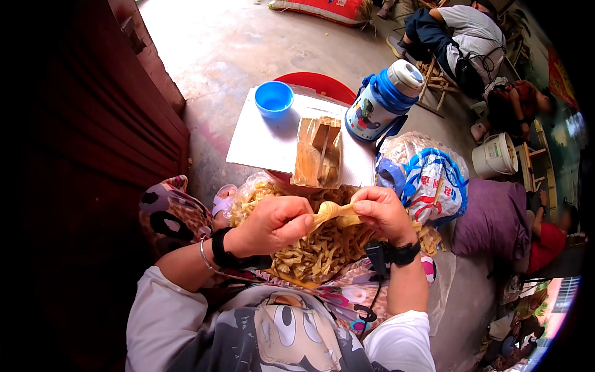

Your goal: The person folds and organizes long strips of dried material, likely bamboo shoots or similar food, by hand into a large pile in a basket.

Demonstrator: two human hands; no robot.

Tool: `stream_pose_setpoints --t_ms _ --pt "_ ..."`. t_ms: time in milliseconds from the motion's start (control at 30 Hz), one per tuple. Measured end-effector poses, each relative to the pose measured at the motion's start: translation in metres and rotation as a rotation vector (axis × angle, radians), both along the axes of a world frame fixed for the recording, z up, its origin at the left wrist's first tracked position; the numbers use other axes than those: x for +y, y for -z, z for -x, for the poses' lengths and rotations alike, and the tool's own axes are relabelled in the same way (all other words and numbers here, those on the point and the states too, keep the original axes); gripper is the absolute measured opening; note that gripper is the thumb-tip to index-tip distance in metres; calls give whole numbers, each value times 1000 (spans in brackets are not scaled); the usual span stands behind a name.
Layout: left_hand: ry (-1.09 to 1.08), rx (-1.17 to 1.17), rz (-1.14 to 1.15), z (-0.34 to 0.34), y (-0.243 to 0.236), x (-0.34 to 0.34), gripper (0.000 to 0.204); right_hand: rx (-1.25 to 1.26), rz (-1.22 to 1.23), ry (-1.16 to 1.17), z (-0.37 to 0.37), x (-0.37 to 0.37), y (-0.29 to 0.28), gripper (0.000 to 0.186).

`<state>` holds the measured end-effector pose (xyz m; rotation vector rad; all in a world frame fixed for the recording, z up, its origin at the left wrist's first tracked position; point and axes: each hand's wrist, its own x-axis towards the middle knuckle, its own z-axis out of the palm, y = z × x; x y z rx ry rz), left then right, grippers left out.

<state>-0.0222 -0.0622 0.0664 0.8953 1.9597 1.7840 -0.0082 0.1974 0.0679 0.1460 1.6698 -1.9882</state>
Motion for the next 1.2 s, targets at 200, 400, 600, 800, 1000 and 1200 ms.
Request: stream_pose_setpoints --t_ms 200,400,600,800,1000,1200 --pt "23 -616 -244 22 21 4 18 58 -35 -44 -3 -6 4 12" --pt "226 -979 -254 18 23 8 12 136 -119 -130 -4 -25 1 11" --pt "312 -994 -313 21 32 2 4 162 -135 -175 -4 -23 8 13" --pt "117 -70 146 35 19 -2 4 304 -462 -350 10 -4 14 13" --pt "-395 927 375 53 18 13 17 939 -867 174 30 -28 25 13" --pt "-309 878 756 56 31 8 22 902 -1264 18 30 -11 35 9"
